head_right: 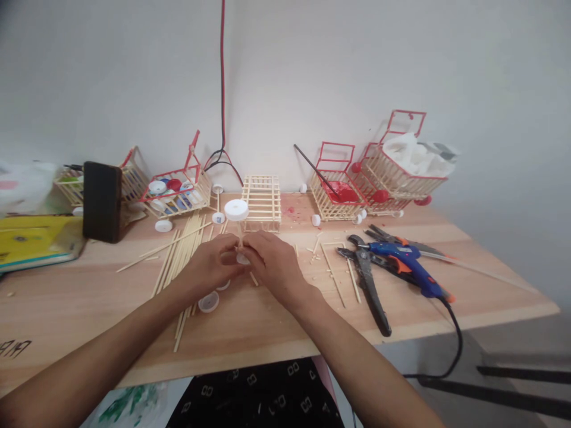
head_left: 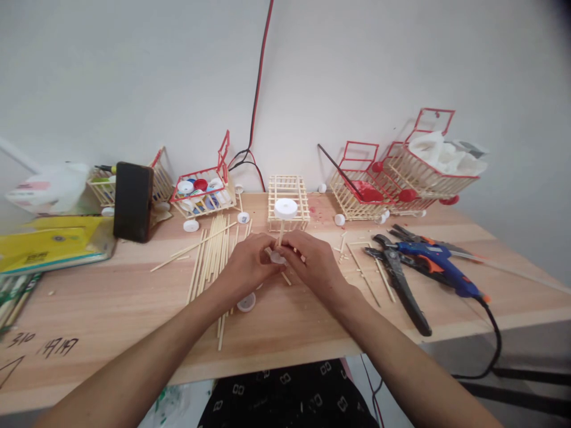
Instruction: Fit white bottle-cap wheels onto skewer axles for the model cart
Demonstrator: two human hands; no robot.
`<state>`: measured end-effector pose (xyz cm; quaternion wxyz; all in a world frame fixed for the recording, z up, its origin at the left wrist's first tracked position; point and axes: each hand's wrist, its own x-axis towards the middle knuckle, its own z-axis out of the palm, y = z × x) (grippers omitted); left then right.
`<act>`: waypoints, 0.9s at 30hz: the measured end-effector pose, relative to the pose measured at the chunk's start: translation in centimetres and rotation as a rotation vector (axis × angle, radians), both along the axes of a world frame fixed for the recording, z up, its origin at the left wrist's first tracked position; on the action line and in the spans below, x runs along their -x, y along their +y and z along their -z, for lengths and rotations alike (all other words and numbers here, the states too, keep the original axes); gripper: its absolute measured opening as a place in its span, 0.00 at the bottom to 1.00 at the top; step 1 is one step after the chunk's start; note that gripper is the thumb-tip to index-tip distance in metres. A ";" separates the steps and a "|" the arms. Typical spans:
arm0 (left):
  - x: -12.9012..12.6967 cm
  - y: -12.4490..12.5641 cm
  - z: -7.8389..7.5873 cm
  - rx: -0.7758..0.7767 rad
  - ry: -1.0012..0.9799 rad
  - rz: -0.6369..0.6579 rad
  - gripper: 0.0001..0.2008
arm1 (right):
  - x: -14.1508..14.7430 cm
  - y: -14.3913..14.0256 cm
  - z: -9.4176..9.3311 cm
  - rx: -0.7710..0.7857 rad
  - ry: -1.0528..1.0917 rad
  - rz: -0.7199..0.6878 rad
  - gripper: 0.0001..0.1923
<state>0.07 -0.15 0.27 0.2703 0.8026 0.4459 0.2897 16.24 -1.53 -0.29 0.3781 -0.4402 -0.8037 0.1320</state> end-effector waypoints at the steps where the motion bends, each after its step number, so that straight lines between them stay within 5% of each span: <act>1: 0.0 0.0 0.0 0.000 0.000 -0.002 0.04 | 0.0 0.0 0.0 0.000 0.001 0.000 0.07; 27: 0.0 -0.2 -0.4 0.019 -0.023 0.003 0.04 | 0.0 -0.1 -0.2 0.004 0.002 0.005 0.07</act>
